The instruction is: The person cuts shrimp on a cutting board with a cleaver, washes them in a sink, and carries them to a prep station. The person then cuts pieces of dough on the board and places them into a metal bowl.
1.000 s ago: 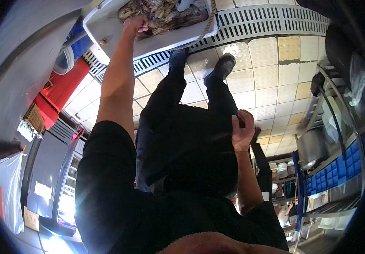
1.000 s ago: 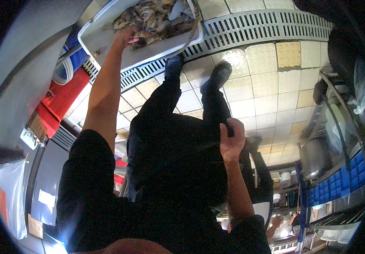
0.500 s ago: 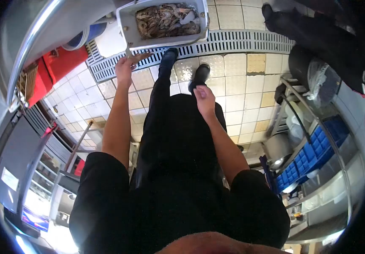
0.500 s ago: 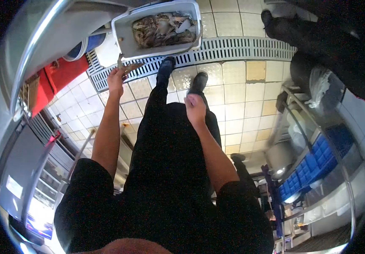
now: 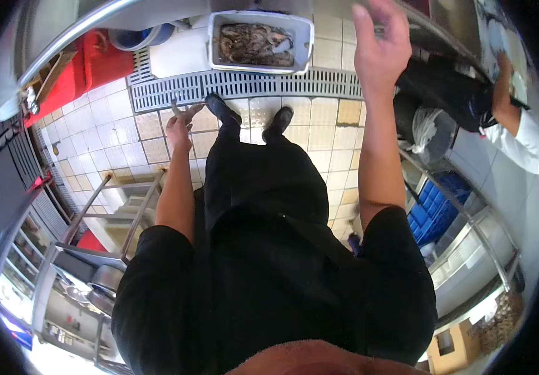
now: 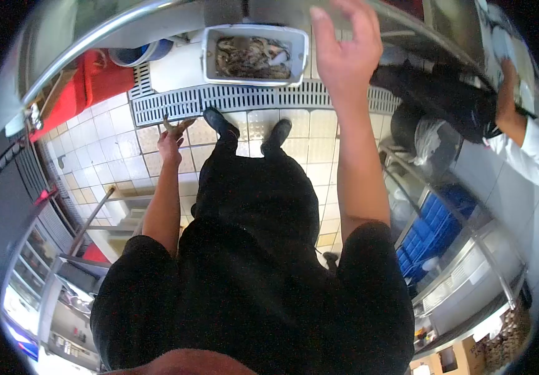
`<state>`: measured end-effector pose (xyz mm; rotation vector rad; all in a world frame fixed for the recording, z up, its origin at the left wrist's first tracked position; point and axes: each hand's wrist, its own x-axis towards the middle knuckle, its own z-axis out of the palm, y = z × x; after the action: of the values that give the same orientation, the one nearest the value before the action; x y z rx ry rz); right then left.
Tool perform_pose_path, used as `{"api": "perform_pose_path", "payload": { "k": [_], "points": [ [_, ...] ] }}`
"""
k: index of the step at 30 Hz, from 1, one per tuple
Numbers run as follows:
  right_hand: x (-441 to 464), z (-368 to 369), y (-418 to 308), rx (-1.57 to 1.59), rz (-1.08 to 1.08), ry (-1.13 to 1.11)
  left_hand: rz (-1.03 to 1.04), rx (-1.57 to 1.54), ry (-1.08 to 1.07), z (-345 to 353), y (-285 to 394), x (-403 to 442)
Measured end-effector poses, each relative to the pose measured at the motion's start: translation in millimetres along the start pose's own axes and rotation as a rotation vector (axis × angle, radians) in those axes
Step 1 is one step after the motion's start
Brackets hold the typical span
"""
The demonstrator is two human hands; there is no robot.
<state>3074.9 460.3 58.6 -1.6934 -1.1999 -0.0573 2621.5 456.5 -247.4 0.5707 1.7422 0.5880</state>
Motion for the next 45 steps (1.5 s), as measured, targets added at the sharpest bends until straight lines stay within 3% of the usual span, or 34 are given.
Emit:
{"api": "perform_pose_path", "payload": {
  "k": [1,5,8,12,17,22,29,31,38,40,42,45],
  "points": [
    [22,15,-18,-0.072,-0.192,0.017,0.002,0.001,0.007,-7,6,1],
    [55,98,-20,-0.276,-0.130,-0.092,0.035,-0.019,-0.060,-51,27,16],
    [52,151,-8,-0.283,-0.039,-0.116,0.089,-0.101,-0.020,-88,49,24],
    [25,185,21,-0.595,-0.043,-0.284,0.104,-0.174,0.081,-149,61,30],
    [27,178,6,-0.672,0.016,-0.376,0.075,-0.215,0.224,-209,35,24],
    [27,178,8,-0.790,0.005,-0.386,-0.033,-0.320,0.260,-222,21,-10],
    [33,175,12,-0.884,-0.167,-0.395,-0.074,-0.463,0.320,-237,28,-3],
    [34,173,5,-0.853,-0.181,-0.386,0.031,-0.771,0.278,-245,62,-12],
    [43,174,22,-0.979,-0.112,-0.480,0.127,-1.237,0.239,-307,140,-24],
    [46,167,42,-1.189,-0.423,-0.668,0.164,-1.360,0.198,-330,146,-18],
    [49,169,44,-1.090,-0.129,-0.618,0.181,-1.451,0.198,-352,153,-13],
    [36,197,-10,-1.181,0.304,-0.252,0.221,-1.488,0.178,-392,158,3]
  ]
}}
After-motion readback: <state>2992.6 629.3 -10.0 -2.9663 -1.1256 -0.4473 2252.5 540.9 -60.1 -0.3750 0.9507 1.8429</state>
